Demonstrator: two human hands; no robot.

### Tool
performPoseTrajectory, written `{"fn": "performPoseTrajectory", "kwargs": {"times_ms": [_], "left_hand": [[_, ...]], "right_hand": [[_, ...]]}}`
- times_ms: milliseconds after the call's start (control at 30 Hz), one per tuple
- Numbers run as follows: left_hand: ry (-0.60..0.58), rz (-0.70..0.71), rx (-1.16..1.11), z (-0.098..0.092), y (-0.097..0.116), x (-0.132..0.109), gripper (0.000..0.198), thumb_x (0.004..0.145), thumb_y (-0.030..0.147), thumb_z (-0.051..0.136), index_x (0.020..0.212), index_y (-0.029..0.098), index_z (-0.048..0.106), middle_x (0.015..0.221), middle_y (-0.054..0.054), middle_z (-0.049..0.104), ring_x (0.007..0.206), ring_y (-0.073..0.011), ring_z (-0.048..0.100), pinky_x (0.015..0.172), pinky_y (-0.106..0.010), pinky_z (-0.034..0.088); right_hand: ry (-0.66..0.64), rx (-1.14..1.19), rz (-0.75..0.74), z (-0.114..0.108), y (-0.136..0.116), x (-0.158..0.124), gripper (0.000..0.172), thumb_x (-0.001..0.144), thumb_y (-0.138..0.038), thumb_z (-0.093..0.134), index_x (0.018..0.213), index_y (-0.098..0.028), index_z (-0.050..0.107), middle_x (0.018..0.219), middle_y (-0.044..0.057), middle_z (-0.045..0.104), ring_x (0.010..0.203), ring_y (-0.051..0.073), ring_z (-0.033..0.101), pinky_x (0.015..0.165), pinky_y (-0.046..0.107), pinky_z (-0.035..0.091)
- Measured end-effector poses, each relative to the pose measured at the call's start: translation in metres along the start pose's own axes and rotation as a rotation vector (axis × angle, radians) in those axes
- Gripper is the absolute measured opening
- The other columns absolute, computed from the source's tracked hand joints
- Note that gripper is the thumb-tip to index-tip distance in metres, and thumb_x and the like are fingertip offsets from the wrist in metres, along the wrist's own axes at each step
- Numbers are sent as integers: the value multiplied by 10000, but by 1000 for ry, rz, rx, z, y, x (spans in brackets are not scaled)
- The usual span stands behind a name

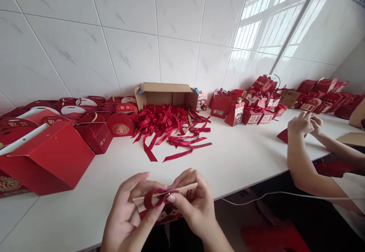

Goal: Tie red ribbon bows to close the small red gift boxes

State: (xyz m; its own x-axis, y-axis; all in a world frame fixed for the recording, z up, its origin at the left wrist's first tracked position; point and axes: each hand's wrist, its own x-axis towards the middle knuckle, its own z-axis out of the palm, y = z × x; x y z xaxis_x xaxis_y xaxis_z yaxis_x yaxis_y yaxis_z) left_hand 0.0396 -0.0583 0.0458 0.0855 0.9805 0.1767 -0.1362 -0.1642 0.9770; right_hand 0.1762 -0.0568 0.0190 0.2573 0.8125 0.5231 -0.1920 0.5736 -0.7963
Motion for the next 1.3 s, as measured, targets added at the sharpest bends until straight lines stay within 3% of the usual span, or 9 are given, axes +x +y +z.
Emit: {"fn": "performPoseTrajectory", "kwargs": {"times_ms": [167,567,667,767,833,900,1033,1133,1300], "left_hand": [[-53,15,88,-1,2,21,256,780,332,732,998,246,629,900,5,686,799,-131,674,728,-173,575],[-209,216,306,4,28,43,64,804,276,680,837,234,716,852,-19,671,778,-166,645,640,-223,583],[-133,322,402,-2,18,46,266,811,324,682,1067,261,649,1054,-45,662,999,-219,634,875,-327,552],[-59,335,568,-17,-1,51,376,853,403,623,1203,287,548,1217,-69,606,1131,-264,578,988,-434,475],[-50,260,706,-29,-17,55,405,868,453,587,1234,297,512,1270,-79,576,1133,-287,577,964,-476,486],[-103,227,833,-40,-36,59,435,872,467,566,1264,296,486,1303,-90,555,1185,-310,551,964,-500,492],[-238,290,972,-56,-70,64,436,901,414,525,1312,286,454,1336,-100,544,1260,-303,517,1001,-488,485],[-294,329,1027,-60,-88,63,467,918,381,515,1366,300,408,1366,-93,536,1262,-283,529,994,-456,500],[-320,415,1137,-59,-101,54,420,902,365,534,1318,309,524,1384,-74,550,1273,-313,510,1006,-493,476]], "right_hand": [[-173,-135,254,-17,3,5,198,866,-318,665,980,-216,539,884,19,645,546,75,518,493,206,407],[-511,-412,241,-47,9,0,753,793,-258,719,1423,-279,308,1159,74,631,1071,241,615,901,369,521],[-415,-491,190,-65,6,9,602,819,-244,662,1365,-269,411,1212,81,626,1113,255,603,939,393,510],[-45,-679,160,-107,12,29,409,841,-325,617,1225,-223,520,1117,105,663,999,267,649,865,424,543],[380,-938,142,-145,20,43,492,813,-406,632,1241,-199,506,1125,140,644,995,293,641,844,459,544],[537,-1176,133,-179,29,50,710,806,-508,607,1376,-146,388,1314,219,512,1133,327,581,908,487,517],[404,-1276,188,-210,46,43,699,847,-515,508,1387,-82,405,1344,247,486,1173,332,564,953,490,498],[225,-1377,232,-207,54,33,472,835,-423,532,1198,-136,627,1302,179,571,1269,346,487,1087,501,379],[108,-1528,326,-201,55,29,455,896,-400,462,1253,-166,621,1387,154,518,1344,369,391,1095,538,346]]}}
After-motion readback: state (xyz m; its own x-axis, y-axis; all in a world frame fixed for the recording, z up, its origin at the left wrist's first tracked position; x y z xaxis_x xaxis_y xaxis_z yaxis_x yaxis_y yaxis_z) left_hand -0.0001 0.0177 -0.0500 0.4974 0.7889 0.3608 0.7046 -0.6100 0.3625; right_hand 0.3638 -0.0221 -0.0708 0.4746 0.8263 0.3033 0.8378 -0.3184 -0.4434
